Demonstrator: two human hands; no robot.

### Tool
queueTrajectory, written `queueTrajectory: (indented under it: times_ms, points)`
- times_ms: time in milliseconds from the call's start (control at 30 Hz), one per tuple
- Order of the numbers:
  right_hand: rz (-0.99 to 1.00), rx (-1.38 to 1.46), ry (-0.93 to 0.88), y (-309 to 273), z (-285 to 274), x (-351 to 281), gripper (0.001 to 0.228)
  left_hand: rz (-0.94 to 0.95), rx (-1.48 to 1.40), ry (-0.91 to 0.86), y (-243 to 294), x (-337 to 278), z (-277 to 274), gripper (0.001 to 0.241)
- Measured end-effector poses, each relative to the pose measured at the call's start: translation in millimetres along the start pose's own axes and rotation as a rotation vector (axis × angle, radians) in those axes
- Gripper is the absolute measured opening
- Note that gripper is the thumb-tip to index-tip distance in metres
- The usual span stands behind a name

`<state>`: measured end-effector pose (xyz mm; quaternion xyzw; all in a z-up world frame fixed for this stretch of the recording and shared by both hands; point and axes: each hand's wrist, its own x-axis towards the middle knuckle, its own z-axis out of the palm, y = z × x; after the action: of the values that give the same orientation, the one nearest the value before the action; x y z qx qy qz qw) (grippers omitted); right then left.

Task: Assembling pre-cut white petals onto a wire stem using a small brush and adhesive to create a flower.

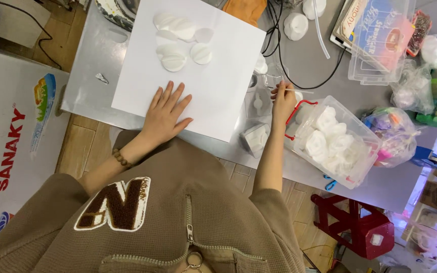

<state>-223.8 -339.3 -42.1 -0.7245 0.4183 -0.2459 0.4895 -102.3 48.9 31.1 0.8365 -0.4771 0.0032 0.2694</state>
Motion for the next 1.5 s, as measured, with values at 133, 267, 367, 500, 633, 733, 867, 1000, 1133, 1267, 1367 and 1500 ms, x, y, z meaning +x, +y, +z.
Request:
queueTrajectory:
  times_ms: [133,267,367,500,633,733,867,1000,1133,1267,1367,1500]
  points:
    - [-0.054,-0.051,0.002,14.9,-1.4,-27.2,0.035,-0.007,0.015,-0.007,-2.9,-4.0,-2.7,0.059]
    - [-0.110,-0.021,0.038,26.4,-5.9,-29.9,0.024,-0.011,0.043,-0.006,-3.0,-4.8,-4.3,0.059]
    - [-0.124,0.020,0.085,27.0,-7.4,-13.0,0.021,-0.006,0.054,0.006,-2.6,-5.0,-5.5,0.057]
    - [-0.041,0.016,0.072,44.2,-0.7,23.9,0.021,-0.005,0.059,0.025,-0.9,-3.9,-7.1,0.056]
    - [-0.081,-0.140,0.042,52.1,3.6,36.7,0.022,-0.016,0.061,0.031,0.6,-2.4,-6.9,0.056]
    - [-0.081,-0.146,0.089,42.7,-1.7,32.0,0.024,-0.032,0.048,0.035,2.6,-2.6,-6.1,0.055]
    - [-0.220,0.087,0.221,30.9,-17.0,10.6,0.019,-0.081,-0.083,0.059,3.0,-0.8,-13.1,0.047]
    - [-0.155,0.398,0.275,-34.3,-12.9,-57.5,0.017,-0.149,-0.252,0.186,-2.9,4.1,-32.7,0.031]
    - [-0.228,0.470,0.154,-58.9,18.1,-119.3,0.014,-0.191,-0.258,0.323,-28.4,28.9,-62.2,0.022]
    - [-0.269,0.339,-0.006,-87.6,59.7,-154.4,0.027,-0.192,-0.232,0.391,-73.2,66.3,-80.0,0.014]
    - [-0.269,0.211,-0.052,-101.9,74.5,-167.9,0.028,-0.114,-0.176,0.365,-89.6,104.0,-67.5,0.013]
    - [-0.243,0.131,-0.031,-111.0,91.7,-184.7,0.028,0.112,-0.021,0.334,-93.0,146.0,-51.3,0.020]
